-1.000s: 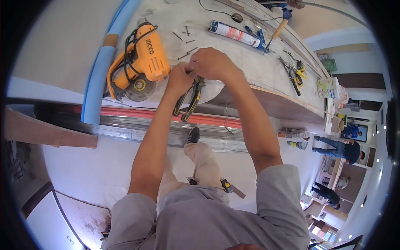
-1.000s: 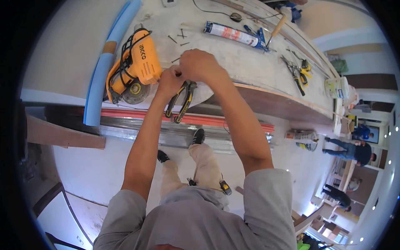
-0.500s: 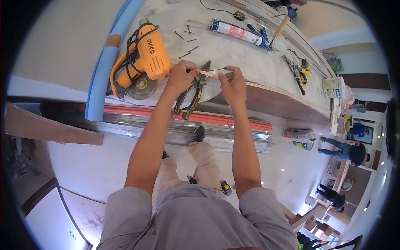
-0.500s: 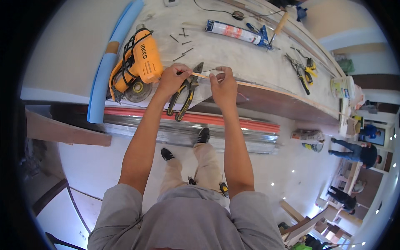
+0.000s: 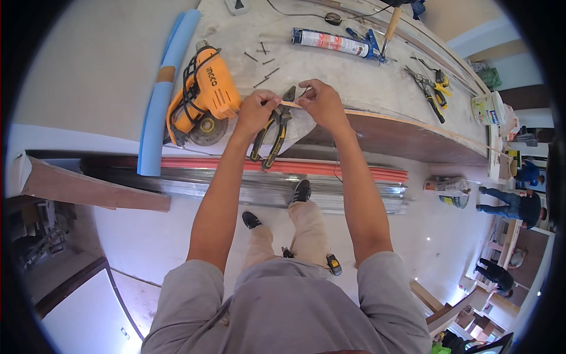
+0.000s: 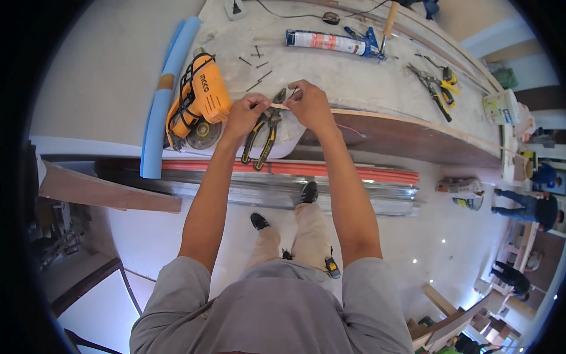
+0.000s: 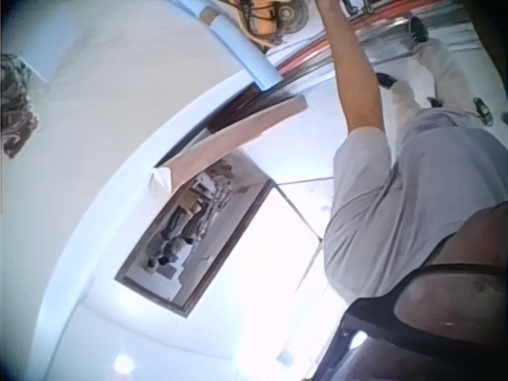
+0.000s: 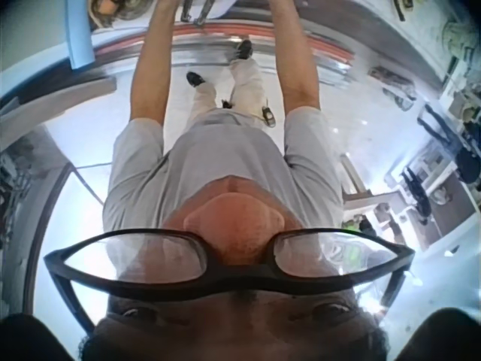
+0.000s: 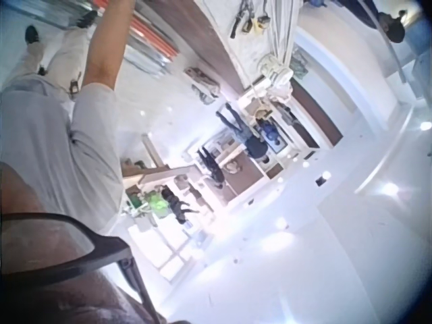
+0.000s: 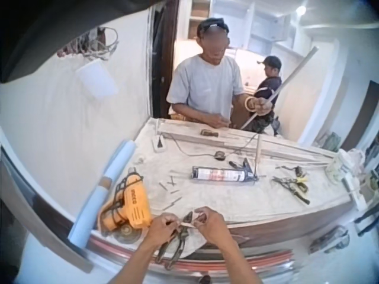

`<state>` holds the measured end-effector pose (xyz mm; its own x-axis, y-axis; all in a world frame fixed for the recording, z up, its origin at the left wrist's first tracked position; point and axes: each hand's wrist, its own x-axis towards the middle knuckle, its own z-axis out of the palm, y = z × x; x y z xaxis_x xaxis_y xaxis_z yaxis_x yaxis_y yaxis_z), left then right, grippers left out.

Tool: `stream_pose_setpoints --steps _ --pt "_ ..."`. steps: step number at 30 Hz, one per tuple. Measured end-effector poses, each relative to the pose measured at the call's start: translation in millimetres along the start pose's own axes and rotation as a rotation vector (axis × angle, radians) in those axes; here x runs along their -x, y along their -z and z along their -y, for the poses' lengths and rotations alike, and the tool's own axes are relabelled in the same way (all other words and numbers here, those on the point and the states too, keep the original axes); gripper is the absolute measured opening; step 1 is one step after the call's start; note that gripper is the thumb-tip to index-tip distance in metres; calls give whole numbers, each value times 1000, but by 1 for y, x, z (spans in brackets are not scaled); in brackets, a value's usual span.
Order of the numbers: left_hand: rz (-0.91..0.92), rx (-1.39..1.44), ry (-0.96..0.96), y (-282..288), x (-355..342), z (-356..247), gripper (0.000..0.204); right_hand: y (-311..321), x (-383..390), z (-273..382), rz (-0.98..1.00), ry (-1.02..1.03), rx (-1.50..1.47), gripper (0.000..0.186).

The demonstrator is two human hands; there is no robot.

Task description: The person uses pliers to strip insulation from wires and then applies a soldering iron to the exposed wire ends while holding a spool of solder.

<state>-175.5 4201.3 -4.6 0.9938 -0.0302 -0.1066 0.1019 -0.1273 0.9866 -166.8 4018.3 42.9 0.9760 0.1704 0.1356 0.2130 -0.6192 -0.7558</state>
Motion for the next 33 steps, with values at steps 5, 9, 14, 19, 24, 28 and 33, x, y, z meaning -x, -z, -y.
stream_pose_setpoints --steps 5,9,14,19,24,28,33 --pt "4 42 -84 2 -5 13 13 -8 -1 1 59 -272 -734 27" --pt "0 10 -140 1 -5 12 15 -18 -1 -4 19 -72 -220 19" --pt "-22 -94 -163 4 2 8 18 -21 4 6 -65 -64 -126 10" --pt "-67 -91 -205 0 5 9 19 -23 4 6 -86 -53 -136 10" --pt "-147 -82 -225 -3 7 10 17 -26 7 7 -81 12 -130 10" --pt "-193 -271 -334 -4 9 -2 18 -29 8 3 -72 40 -108 14" --pt "-165 -392 -191 -1 16 -15 18 -32 7 1 -80 63 -67 14"
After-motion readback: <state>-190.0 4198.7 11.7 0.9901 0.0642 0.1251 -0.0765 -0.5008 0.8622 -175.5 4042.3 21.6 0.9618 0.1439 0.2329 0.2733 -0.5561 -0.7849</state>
